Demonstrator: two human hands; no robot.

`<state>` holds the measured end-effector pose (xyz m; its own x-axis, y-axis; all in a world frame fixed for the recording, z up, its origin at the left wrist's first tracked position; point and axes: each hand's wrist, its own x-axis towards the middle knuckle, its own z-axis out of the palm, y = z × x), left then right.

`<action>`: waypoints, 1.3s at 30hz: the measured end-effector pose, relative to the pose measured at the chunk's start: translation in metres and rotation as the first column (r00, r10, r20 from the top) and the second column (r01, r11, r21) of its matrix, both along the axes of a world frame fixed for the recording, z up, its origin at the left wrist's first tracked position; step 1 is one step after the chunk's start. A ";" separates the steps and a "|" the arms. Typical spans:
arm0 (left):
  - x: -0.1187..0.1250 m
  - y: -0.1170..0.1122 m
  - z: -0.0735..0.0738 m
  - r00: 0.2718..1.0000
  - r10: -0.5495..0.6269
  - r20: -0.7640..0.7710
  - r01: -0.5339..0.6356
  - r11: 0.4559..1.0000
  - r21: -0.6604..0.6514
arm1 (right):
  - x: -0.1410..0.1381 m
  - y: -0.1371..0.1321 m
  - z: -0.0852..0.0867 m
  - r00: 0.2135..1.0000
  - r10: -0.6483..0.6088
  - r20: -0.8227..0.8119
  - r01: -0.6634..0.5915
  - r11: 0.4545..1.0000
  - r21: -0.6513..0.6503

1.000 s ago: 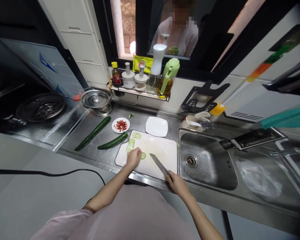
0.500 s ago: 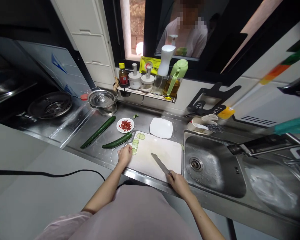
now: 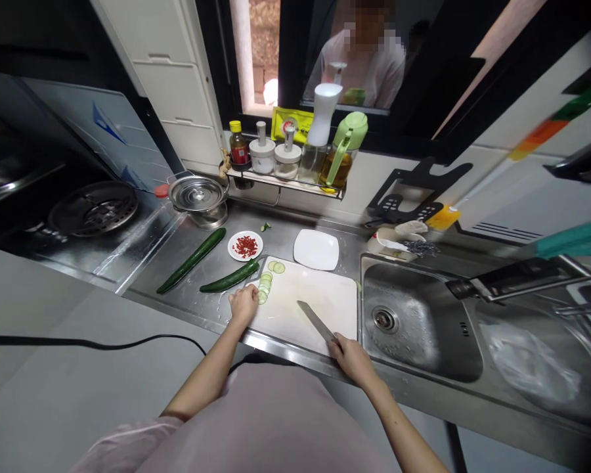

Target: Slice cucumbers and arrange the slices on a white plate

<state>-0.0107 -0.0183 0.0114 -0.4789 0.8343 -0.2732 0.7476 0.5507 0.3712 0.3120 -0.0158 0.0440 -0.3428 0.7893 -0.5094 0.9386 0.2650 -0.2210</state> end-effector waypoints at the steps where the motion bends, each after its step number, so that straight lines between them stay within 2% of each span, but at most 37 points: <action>1: 0.000 0.000 0.000 1.000 -0.002 -0.008 0.002 1.000 0.002 | 0.000 0.000 -0.001 1.000 -0.001 -0.001 0.001 1.000 0.001; 10: 0.004 0.001 -0.001 0.999 0.020 -0.026 -0.019 0.998 0.052 | -0.002 0.000 0.002 1.000 -0.021 -0.013 0.021 1.000 -0.010; 13: 0.012 0.018 0.003 1.000 -0.012 -0.007 0.013 0.993 0.114 | -0.002 0.000 0.002 0.999 -0.043 -0.022 0.043 0.999 -0.010; 16: 0.022 0.047 0.008 0.997 -0.071 -0.011 0.071 0.986 0.152 | -0.004 0.001 0.003 0.996 -0.079 -0.039 0.080 0.997 0.007; 22: 0.035 0.097 0.008 0.979 -0.168 -0.117 0.177 0.982 0.068 | -0.009 0.000 0.007 0.985 -0.159 -0.069 0.161 0.987 0.025; 26: 0.035 0.108 0.001 0.961 -0.224 -0.164 0.228 0.974 0.008 | -0.009 -0.002 0.008 0.977 -0.194 -0.090 0.198 0.980 0.031; 30: 0.035 0.109 0.002 0.952 -0.244 -0.187 0.258 0.964 0.059 | -0.004 -0.004 0.007 0.972 -0.210 -0.105 0.215 0.976 0.043; 32: 0.037 0.109 0.005 0.963 -0.222 -0.154 0.237 0.968 0.085 | -0.002 -0.004 0.005 0.970 -0.223 -0.101 0.228 0.973 0.046; 36: 0.039 0.107 0.012 0.987 -0.158 0.014 0.156 0.984 0.088 | 0.003 -0.004 0.003 0.964 -0.246 -0.096 0.252 0.966 0.052; 39: 0.037 0.103 0.017 0.964 -0.228 0.135 0.216 0.971 0.098 | 0.004 -0.003 0.004 0.963 -0.250 -0.099 0.257 0.964 0.067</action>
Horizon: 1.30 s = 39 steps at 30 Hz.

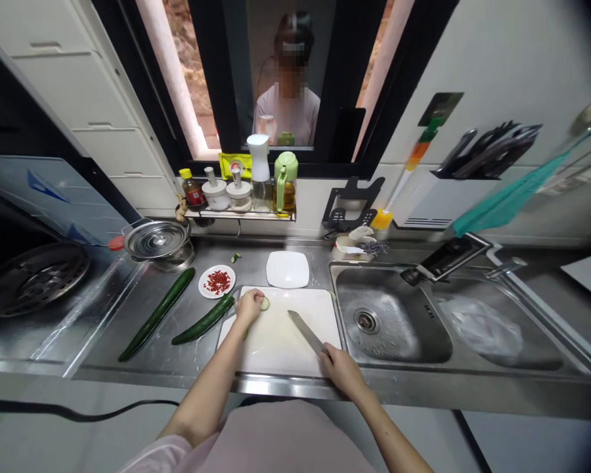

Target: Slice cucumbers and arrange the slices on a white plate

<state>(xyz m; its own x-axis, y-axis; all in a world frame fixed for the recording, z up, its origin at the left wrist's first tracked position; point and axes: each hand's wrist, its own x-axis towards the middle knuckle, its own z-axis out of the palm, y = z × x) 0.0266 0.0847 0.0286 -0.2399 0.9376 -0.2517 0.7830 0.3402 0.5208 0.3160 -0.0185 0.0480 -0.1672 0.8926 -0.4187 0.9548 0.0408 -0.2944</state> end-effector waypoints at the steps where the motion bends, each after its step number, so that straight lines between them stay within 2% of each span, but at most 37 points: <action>1: -0.001 -0.001 0.002 0.997 -0.072 0.029 0.072 0.997 -0.014 | 0.000 0.000 0.001 1.000 0.000 0.002 0.000 1.000 0.003; 3: 0.000 -0.003 0.004 0.963 -0.266 0.051 0.269 0.961 -0.063 | 0.000 0.001 0.003 1.000 -0.002 0.006 0.002 1.000 0.004; 6: 0.008 -0.004 0.006 0.842 -0.539 0.008 0.535 0.834 -0.135 | -0.001 0.000 0.005 1.000 -0.010 0.022 0.010 1.000 0.000; 8: 0.016 -0.005 0.004 0.774 -0.633 -0.025 0.624 0.768 -0.142 | 0.000 -0.001 0.004 0.999 -0.013 0.037 0.013 1.000 -0.005; 11: 0.023 -0.009 0.000 0.719 -0.692 -0.059 0.686 0.721 -0.095 | 0.000 -0.004 0.002 0.998 -0.005 0.058 0.006 1.000 -0.018; 13: 0.022 -0.014 -0.003 0.749 -0.659 -0.077 0.658 0.752 -0.041 | -0.002 -0.006 0.002 0.997 0.009 0.078 -0.006 0.999 -0.031; 16: 0.012 -0.024 -0.007 0.871 -0.482 -0.095 0.484 0.875 0.004 | -0.010 -0.007 0.007 0.992 0.068 0.108 -0.062 0.996 -0.060; 18: 0.006 -0.032 -0.010 0.908 -0.402 -0.118 0.404 0.915 -0.006 | -0.019 -0.008 0.013 0.985 0.126 0.114 -0.117 0.990 -0.083; 25: 0.009 -0.053 -0.016 0.913 -0.386 -0.134 0.384 0.922 -0.043 | -0.045 -0.003 0.026 0.963 0.242 0.118 -0.228 0.967 -0.116; 39: 0.010 -0.052 -0.020 0.924 -0.366 -0.111 0.364 0.931 -0.038 | -0.048 0.006 0.030 0.941 0.307 0.143 -0.288 0.947 -0.139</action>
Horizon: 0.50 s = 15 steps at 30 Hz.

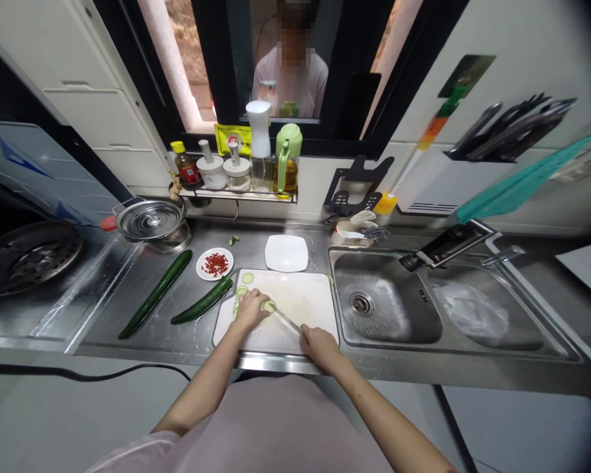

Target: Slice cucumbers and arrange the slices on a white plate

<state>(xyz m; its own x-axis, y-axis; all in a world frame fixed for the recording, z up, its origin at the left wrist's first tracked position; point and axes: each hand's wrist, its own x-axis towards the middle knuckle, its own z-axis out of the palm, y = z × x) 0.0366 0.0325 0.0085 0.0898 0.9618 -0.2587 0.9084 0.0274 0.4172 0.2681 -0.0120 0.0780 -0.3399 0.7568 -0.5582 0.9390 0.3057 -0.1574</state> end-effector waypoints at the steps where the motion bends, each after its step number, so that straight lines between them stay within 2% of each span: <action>1: 0.000 0.000 0.000 1.000 -0.001 0.001 0.001 1.000 -0.001 | 0.001 0.001 0.001 1.000 0.006 0.001 -0.006 1.000 0.001; 7: 0.000 0.001 0.002 1.000 -0.001 0.006 0.001 1.000 -0.018 | 0.006 0.009 -0.001 0.998 0.063 -0.001 -0.063 0.998 -0.003; 15: 0.001 0.001 0.006 1.000 0.004 -0.003 -0.005 0.999 -0.041 | 0.006 0.016 -0.010 0.998 0.056 -0.016 -0.056 0.998 -0.016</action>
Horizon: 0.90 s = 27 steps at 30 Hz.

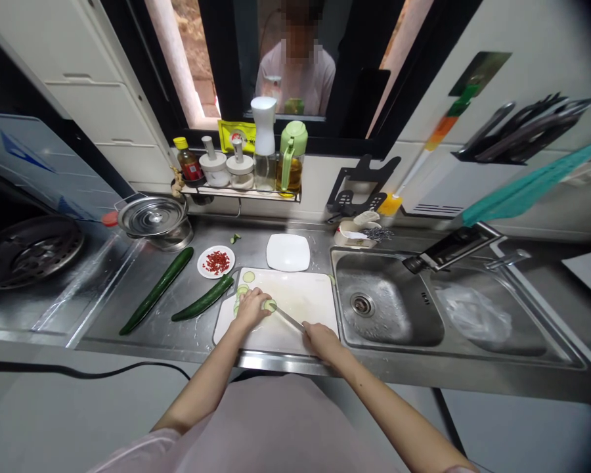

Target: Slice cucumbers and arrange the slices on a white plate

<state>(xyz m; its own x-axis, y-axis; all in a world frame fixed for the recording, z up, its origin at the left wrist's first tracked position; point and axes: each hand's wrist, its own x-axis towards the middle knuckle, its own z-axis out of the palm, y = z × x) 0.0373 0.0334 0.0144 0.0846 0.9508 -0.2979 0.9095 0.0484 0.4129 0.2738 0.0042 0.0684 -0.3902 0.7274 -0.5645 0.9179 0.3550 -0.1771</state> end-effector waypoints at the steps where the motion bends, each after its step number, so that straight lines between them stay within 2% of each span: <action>1: 0.000 0.000 0.000 1.000 0.000 0.002 0.000 1.000 0.002 | 0.000 0.001 0.000 1.000 0.007 0.002 -0.007 1.000 -0.002; 9: -0.002 0.000 -0.003 1.000 -0.006 0.002 0.006 0.999 0.031 | -0.008 0.005 0.001 0.998 0.048 0.027 -0.048 0.999 0.004; 27: -0.002 0.000 -0.001 1.000 -0.013 -0.005 0.013 1.000 0.010 | -0.018 0.004 0.008 0.998 0.034 0.053 -0.035 0.999 0.012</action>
